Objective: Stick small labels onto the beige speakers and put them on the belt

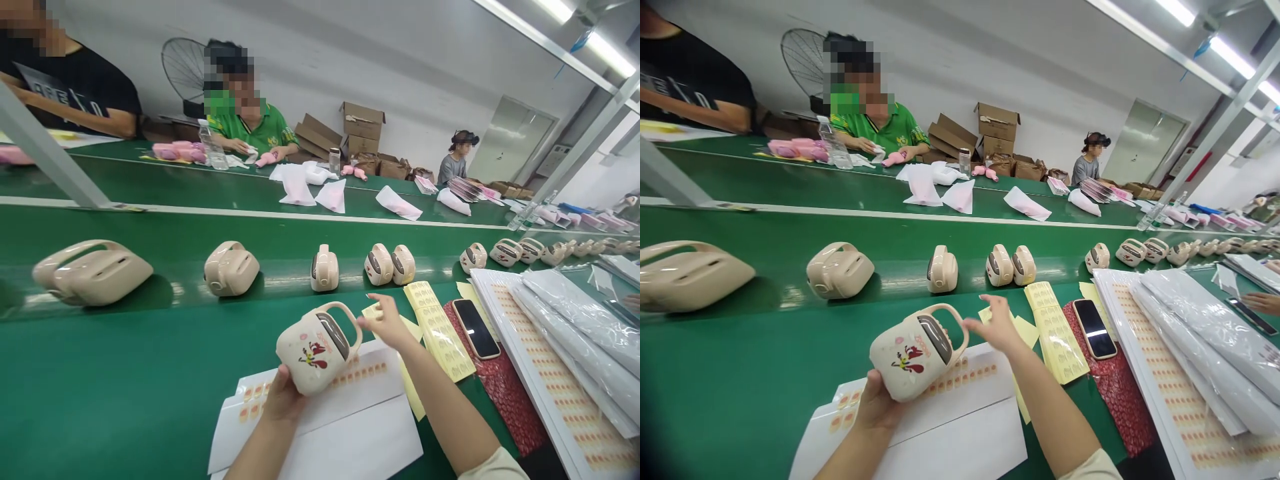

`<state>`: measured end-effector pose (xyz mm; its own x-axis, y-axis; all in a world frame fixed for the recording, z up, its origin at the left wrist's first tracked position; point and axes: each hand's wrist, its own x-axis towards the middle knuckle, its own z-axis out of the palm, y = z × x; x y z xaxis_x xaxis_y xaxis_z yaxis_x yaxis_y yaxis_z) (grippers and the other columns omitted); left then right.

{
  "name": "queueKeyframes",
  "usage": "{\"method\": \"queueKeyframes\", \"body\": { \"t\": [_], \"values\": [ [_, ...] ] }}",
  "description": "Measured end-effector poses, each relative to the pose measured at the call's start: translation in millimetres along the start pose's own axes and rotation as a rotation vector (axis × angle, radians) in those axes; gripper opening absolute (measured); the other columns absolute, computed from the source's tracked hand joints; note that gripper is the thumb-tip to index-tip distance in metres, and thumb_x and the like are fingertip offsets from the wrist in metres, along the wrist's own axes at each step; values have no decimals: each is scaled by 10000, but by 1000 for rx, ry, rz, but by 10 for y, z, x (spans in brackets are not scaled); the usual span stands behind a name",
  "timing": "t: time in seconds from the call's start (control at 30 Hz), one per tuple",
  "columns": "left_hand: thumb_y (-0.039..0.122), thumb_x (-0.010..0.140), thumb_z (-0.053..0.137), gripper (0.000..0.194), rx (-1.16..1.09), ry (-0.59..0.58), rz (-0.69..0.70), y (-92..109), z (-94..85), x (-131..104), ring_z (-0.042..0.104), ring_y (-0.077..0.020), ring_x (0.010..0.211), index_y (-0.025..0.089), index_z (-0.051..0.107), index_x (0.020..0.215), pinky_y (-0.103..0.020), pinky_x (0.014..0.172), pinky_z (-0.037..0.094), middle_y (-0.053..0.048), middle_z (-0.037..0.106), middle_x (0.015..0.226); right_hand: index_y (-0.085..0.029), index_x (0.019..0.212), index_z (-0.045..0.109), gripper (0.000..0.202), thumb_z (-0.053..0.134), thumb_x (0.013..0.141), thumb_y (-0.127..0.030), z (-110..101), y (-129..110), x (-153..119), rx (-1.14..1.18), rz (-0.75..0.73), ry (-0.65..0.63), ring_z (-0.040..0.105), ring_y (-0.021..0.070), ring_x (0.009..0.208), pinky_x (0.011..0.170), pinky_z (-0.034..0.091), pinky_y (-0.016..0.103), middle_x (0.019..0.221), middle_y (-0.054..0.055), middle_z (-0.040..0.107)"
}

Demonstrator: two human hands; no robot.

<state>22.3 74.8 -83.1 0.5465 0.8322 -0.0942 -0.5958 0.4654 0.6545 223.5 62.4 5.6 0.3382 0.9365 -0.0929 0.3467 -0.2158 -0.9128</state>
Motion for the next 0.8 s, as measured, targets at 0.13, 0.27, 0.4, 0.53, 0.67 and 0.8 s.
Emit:
{"method": "queueKeyframes", "body": {
  "t": [0.13, 0.27, 0.4, 0.53, 0.67, 0.8],
  "values": [
    [755, 590, 495, 767, -79, 26, 76, 60, 141, 89, 378, -307, 1247, 343, 455, 1236, -500, 975, 350, -27, 614, 1183, -162, 673, 609, 83, 563, 686, -229, -249, 133, 318, -220, 90, 181, 578, 180, 762, 654, 472, 296, 840, 52, 570],
    [763, 643, 410, 706, -141, 26, 82, 121, 264, 69, 385, -292, 1244, 359, 478, 1218, -507, 975, 343, -9, 605, 1199, -153, 506, 529, 134, 539, 632, -111, -252, 317, 378, -289, 137, 228, 575, 188, 731, 685, 450, 298, 817, 85, 562],
    [721, 710, 372, 608, -221, 62, 74, 140, 338, 9, 426, -277, 1216, 377, 509, 1192, -492, 975, 348, 13, 637, 1154, -158, 511, 541, 128, 541, 632, -114, -242, 390, 365, -305, 144, 226, 579, 184, 754, 669, 444, 266, 823, 87, 587],
    [639, 759, 408, 521, -351, 72, 44, 131, 377, -13, 532, -280, 1112, 370, 520, 1191, -506, 966, 351, 3, 686, 1064, -162, 569, 587, 105, 538, 661, -175, -238, 416, 367, -286, 163, 185, 576, 161, 627, 564, 435, 246, 667, 35, 598],
    [478, 820, 435, 402, -550, 15, 98, 162, 400, -15, 637, -281, 934, 334, 545, 1179, -550, 924, 373, -42, 714, 987, -148, 550, 576, 94, 541, 637, -134, -169, 441, 357, -296, 156, 224, 577, 155, 692, 626, 432, 246, 849, 86, 615],
    [404, 819, 461, 388, -598, 129, 77, 256, 472, -28, 663, -262, 843, 313, 539, 1188, -515, 879, 428, -50, 724, 934, -155, 521, 560, 121, 538, 638, -137, -175, 435, 359, -258, 170, 208, 576, 161, 688, 616, 422, 242, 765, 73, 624]
  ]
}}
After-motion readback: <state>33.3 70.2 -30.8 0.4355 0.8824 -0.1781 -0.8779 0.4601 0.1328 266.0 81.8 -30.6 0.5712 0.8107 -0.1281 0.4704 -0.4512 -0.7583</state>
